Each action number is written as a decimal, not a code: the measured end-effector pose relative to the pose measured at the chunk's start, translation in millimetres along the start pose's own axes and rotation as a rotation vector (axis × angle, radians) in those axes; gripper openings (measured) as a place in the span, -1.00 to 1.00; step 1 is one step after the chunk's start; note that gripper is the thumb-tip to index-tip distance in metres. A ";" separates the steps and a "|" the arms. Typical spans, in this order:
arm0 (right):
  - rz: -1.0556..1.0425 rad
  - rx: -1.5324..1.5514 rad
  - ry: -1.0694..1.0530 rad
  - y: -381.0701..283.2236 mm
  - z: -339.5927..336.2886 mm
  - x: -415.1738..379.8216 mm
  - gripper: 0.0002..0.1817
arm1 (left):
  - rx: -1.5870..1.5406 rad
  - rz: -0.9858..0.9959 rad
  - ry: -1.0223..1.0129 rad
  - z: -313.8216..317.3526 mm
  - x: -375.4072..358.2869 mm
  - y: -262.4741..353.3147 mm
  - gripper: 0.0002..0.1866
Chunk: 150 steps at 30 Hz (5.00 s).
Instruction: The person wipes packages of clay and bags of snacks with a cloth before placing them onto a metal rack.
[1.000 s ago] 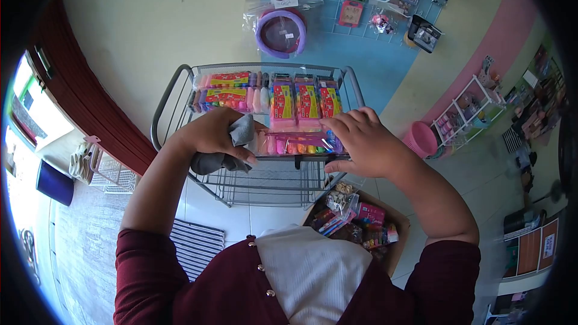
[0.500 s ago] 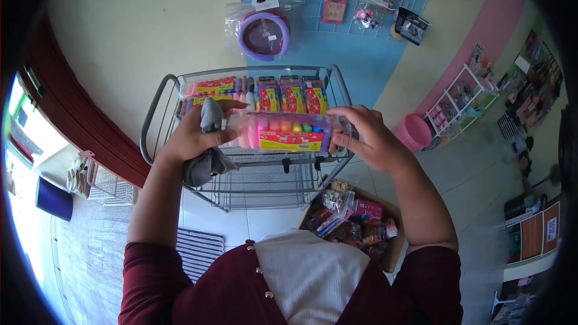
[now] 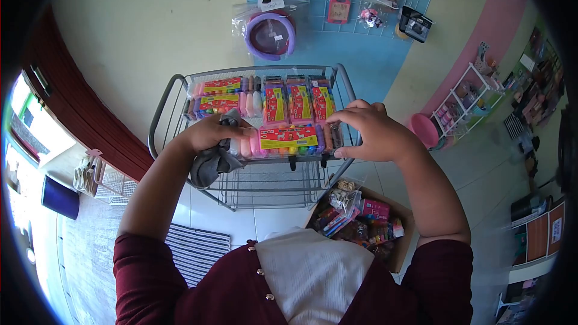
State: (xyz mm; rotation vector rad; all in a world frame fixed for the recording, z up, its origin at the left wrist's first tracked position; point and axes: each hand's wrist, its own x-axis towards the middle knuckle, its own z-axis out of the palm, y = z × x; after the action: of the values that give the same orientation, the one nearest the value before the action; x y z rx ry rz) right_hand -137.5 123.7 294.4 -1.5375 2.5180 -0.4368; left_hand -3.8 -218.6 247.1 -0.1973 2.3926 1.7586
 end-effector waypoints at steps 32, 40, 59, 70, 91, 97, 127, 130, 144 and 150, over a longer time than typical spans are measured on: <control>1.693 0.441 0.372 162.0 521.1 -404.3 -0.19 | -0.183 -0.129 -0.515 194.1 20.6 -69.6 -0.83; 1.446 0.060 0.355 170.7 477.8 -267.9 -0.24 | -0.663 -0.937 -0.408 336.3 65.9 -166.8 -0.54; 0.601 1.899 0.530 192.9 354.1 -180.4 -0.86 | -0.284 -0.194 -0.313 275.8 36.9 -156.2 -0.45; 0.121 2.341 0.647 69.5 203.0 -214.5 -0.24 | -0.003 0.630 -0.409 312.8 54.8 -55.6 -0.39; 0.728 1.995 0.898 56.1 247.8 -153.2 -0.10 | 0.061 0.651 -0.284 316.5 58.4 -27.8 -0.46; 0.184 2.543 0.761 44.5 237.7 -163.0 0.03 | -0.459 0.255 -0.391 305.2 71.0 -6.2 -0.69; 0.210 1.475 0.827 65.9 325.3 -152.0 -0.40 | 0.127 1.123 -0.157 310.8 55.3 -11.7 -0.68; 0.157 1.889 0.771 50.1 325.4 -173.0 -0.45 | 0.318 1.163 -0.435 321.2 49.5 -25.1 -0.50; 0.236 2.298 0.539 44.4 326.1 -206.6 -0.13 | 0.199 0.385 -0.725 246.6 37.1 -113.0 -0.74; 0.433 2.205 0.568 27.6 312.3 -197.7 -0.26 | -0.181 0.464 -0.115 287.5 51.9 -57.8 -0.64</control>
State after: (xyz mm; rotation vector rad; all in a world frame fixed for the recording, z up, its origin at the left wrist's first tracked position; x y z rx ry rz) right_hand 18.7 259.9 -12.9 0.1060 0.8310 -2.3548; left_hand -27.1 38.2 98.1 0.4641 2.3250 2.1077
